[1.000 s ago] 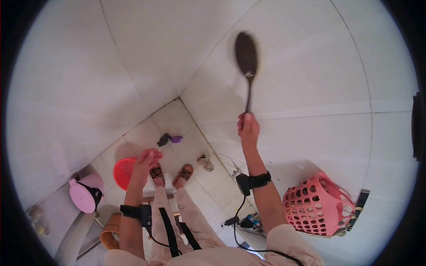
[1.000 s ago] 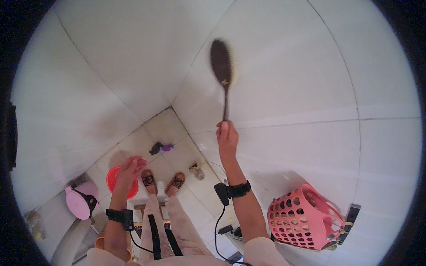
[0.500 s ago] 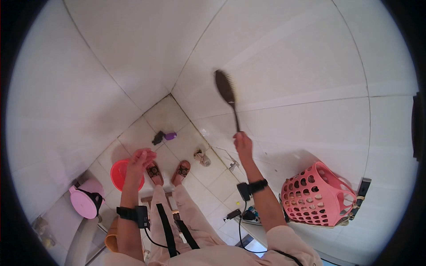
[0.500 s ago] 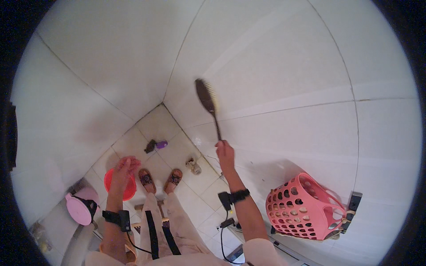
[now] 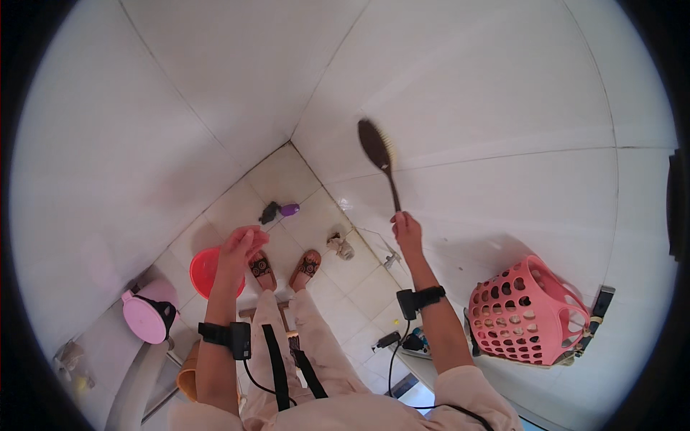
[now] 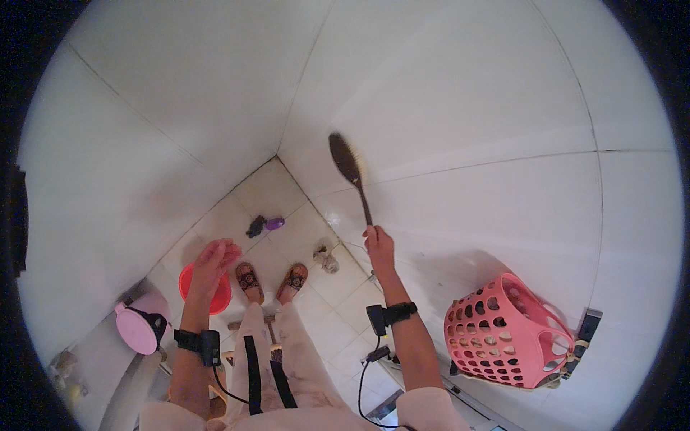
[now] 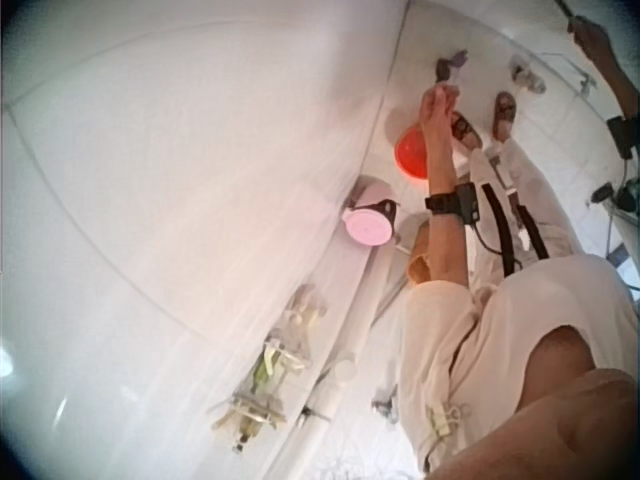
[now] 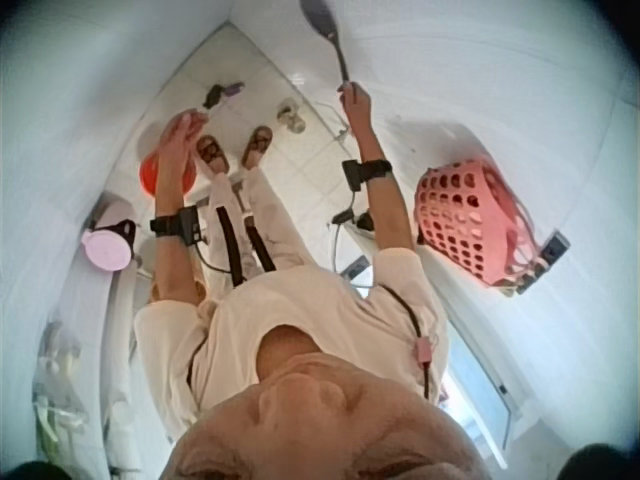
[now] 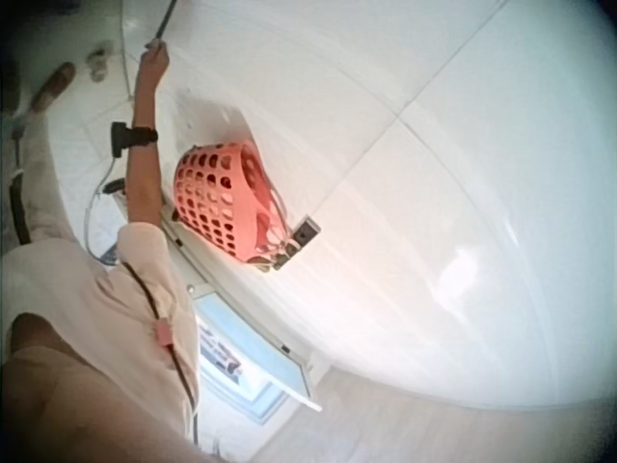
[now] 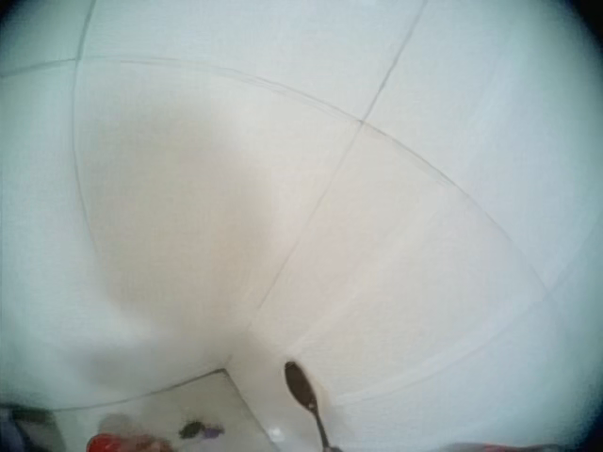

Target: The person cleans the tiled walls of a shower using a brush and a cleaning solution from a bucket.

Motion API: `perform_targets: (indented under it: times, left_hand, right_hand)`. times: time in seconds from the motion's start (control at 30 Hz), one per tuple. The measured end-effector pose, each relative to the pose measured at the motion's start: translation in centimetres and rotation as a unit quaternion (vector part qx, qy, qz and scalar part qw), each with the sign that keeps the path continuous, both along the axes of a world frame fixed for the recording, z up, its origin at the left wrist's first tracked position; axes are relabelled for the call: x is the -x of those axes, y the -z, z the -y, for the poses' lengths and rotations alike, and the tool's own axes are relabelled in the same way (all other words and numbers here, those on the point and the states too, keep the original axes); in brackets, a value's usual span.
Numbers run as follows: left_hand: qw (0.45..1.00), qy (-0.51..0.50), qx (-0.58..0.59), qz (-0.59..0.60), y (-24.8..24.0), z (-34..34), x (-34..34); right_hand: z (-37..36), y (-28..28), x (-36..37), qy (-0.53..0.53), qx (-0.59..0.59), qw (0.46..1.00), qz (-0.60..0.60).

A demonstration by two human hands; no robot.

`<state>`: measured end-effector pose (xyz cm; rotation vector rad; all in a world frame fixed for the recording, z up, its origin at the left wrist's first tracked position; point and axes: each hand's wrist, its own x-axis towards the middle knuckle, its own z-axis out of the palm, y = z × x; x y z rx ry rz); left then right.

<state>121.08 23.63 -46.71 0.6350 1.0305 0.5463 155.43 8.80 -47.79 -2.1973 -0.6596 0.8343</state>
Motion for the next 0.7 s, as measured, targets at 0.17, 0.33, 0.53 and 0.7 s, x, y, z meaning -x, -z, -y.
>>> perform_targets:
  times: [0.17, 0.33, 0.53, 0.7]
  left_hand:
    - [1.0, -0.007, 0.0, -0.005, 1.3, 0.3, 3.0]
    - [1.0, -0.015, 0.017, -0.018, 0.7, 0.7, 2.0]
    - [0.996, -0.088, -0.008, -0.003, 1.2, -1.2, 5.1]
    - [0.988, -0.153, -0.033, -0.015, 0.2, -2.0, 9.2]
  right_hand:
    - [-4.5, -11.2, 1.5, 0.066, -0.248, 0.966, -0.036]
    - [-7.5, -6.6, 0.6, 0.038, -0.205, 0.977, -0.039]
    - [-4.9, 4.2, 1.0, -0.013, 0.059, 0.994, -0.095]
    - [-5.8, 0.9, 0.6, -0.046, -0.11, 0.993, 0.01]
